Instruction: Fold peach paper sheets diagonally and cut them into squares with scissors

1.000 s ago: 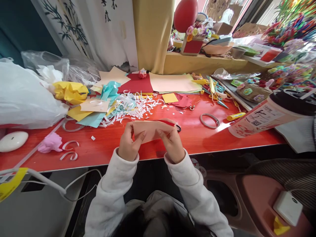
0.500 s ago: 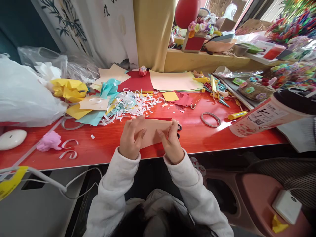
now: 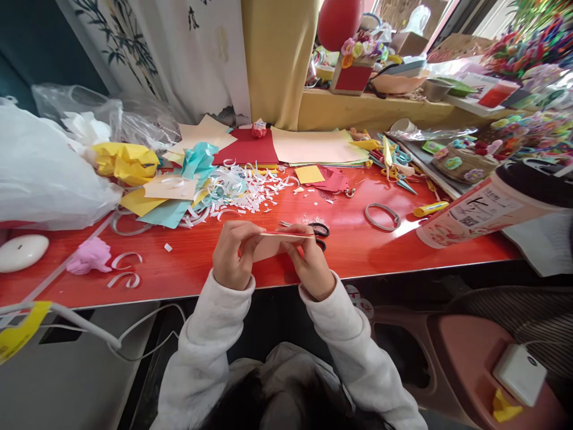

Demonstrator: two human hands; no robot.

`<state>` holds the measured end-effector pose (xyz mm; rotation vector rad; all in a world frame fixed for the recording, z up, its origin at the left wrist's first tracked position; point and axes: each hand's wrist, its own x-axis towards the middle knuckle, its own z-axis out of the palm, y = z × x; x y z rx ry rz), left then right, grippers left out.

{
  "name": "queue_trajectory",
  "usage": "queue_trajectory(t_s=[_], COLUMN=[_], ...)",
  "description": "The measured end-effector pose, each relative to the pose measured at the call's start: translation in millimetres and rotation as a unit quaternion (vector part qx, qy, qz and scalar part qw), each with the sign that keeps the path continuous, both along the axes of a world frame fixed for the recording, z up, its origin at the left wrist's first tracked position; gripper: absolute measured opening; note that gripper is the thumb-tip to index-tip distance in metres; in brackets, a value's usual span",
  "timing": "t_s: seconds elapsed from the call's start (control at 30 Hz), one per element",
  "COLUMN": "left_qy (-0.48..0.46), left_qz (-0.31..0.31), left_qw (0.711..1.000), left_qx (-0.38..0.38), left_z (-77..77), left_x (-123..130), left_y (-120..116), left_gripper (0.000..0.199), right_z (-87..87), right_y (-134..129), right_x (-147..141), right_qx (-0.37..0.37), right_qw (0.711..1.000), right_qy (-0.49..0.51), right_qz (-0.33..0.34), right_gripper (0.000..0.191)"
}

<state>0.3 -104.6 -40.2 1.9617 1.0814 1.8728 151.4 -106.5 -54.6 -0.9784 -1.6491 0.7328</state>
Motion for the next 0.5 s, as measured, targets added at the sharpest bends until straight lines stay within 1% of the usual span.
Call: queue_trajectory(t_s=[0.03, 0.07, 0.13, 0.17, 0.2, 0.23, 0.3, 0.37, 0.4, 0.43, 0.47, 0.5], left_qy=[-0.008, -0.027, -0.079, -0.094, -0.101, -0.105, -0.133, -0.188, -0.212, -0.226, -0.231, -0.23], left_qz=[-0.001, -0.009, -0.047, -0.065, -0.075, -0.07, -0.035, -0.003, 0.0, -0.01, -0.032, -0.06], left_qw=[1.0, 0.999, 0.991, 0.984, 0.975, 0.965, 0.946, 0.933, 0.929, 0.927, 0.926, 0.926], left_qx=[-0.018, -0.037, -0.097, -0.137, -0.183, -0.229, -0.294, -0.308, -0.304, -0.3, -0.297, -0.295], left_z=[-2.2, -4.8, -9.9, -11.9, -13.0, -13.0, -9.9, -3.9, -0.8, 1.7, 3.5, 4.3], left_x=[-1.6, -3.5, -8.2, -10.3, -11.9, -12.6, -10.8, -5.3, -2.1, 0.8, 2.8, 3.9], left_y=[0.8, 2.0, 4.5, 5.4, 5.5, 4.8, 1.2, -3.8, -6.0, -7.6, -8.2, -8.0], left_gripper=[0.025, 0.035, 0.062, 0.068, 0.065, 0.056, 0.035, 0.028, 0.027, 0.027, 0.027, 0.029], right_z=[-3.0, -5.7, -9.1, -9.4, -8.8, -7.6, -4.0, 0.0, 2.4, 5.3, 9.0, 13.9], right_y=[0.7, 1.4, 2.4, 2.5, 2.2, 1.3, -2.8, -9.6, -13.2, -16.1, -17.4, -16.2], right_x=[1.6, 3.1, 5.6, 6.4, 6.9, 7.0, 5.8, 4.2, 4.5, 6.9, 12.4, 22.2], right_qx=[-0.004, -0.007, -0.012, -0.015, -0.02, -0.024, -0.036, -0.053, -0.061, -0.066, -0.061, -0.046], right_qw=[1.0, 0.999, 0.998, 0.998, 0.998, 0.998, 0.999, 0.998, 0.997, 0.997, 0.998, 0.998], right_qy=[-0.026, -0.044, -0.058, -0.057, -0.053, -0.044, -0.008, 0.029, 0.039, 0.039, 0.028, 0.014], right_qz=[-0.009, -0.019, -0.034, -0.037, -0.037, -0.035, -0.022, -0.007, -0.002, -0.003, -0.018, -0.047], right_gripper=[0.019, 0.019, 0.019, 0.018, 0.017, 0.016, 0.015, 0.014, 0.014, 0.013, 0.013, 0.012])
